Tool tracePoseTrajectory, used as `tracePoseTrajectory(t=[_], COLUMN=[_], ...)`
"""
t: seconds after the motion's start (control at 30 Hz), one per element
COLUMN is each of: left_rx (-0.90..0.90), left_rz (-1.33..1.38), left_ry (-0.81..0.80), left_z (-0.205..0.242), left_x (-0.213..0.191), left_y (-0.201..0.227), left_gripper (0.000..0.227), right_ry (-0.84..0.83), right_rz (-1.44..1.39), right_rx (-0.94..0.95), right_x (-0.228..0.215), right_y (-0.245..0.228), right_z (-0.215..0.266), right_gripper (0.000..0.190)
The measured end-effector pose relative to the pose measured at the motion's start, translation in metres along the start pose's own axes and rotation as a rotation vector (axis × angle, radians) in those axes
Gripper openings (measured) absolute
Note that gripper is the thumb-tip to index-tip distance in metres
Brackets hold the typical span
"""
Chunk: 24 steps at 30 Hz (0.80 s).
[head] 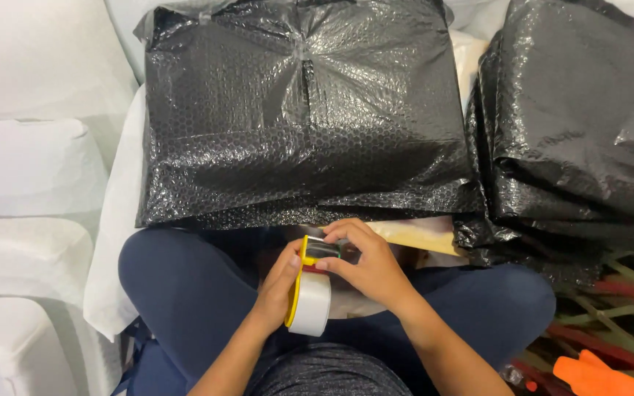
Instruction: Wrapping a pillow in black bubble wrap and securing it with adhesive tape.
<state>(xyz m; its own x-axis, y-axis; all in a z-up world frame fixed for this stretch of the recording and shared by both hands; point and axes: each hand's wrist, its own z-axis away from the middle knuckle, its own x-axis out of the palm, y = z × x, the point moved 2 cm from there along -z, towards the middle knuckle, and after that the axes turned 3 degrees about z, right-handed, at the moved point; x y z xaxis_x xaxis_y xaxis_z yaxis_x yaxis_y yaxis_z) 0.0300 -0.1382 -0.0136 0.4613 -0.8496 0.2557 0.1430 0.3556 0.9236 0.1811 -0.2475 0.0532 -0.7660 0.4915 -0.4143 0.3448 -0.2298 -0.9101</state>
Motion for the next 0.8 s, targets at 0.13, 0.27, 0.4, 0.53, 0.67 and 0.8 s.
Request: tracePoseTrajectory(t=[0.13,0.27,0.4,0.53,0.67,0.8], left_rx=[0.021,-0.119,-0.161,-0.143,-0.144,-0.162], left_rz=[-0.02,-0.097,-0.133,-0.115,-0.092,-0.036], left_ry=[-0.077,-0.035,-0.062,-0.083,-0.094,-0.106], left_z=[-0.001,-0.005,-0.004,-0.007,-0.009,-0.008], left_x=[-0.002,-0.011,-0.015,-0.016,-0.016,-0.015], left_y=[-0.002,-0.019,-0.02,-0.028,-0.025,-0.023], left_gripper=[0.045,0.053,0.049,0.05,0.053,0.052], right_ry=[-0.014,0.031,0.022,0.009,0.065,0.105], right_rz=[-0.064,-0.104,-0.102,-0.129,-0.304,-0.402], right_rx=[0.09,0.103,0.186,0.32,0.521,0.63], right_x=[0.009,0.013,0.013,0.015,0.019,0.024], right_y=[0.017,0.03,0.028,0.042,0.055,0.052], right_z=[0.001,0.007,0.011,0.01,0.01,0.012], right_gripper=[0.015,0.013,0.012,0.012,0.014,0.016])
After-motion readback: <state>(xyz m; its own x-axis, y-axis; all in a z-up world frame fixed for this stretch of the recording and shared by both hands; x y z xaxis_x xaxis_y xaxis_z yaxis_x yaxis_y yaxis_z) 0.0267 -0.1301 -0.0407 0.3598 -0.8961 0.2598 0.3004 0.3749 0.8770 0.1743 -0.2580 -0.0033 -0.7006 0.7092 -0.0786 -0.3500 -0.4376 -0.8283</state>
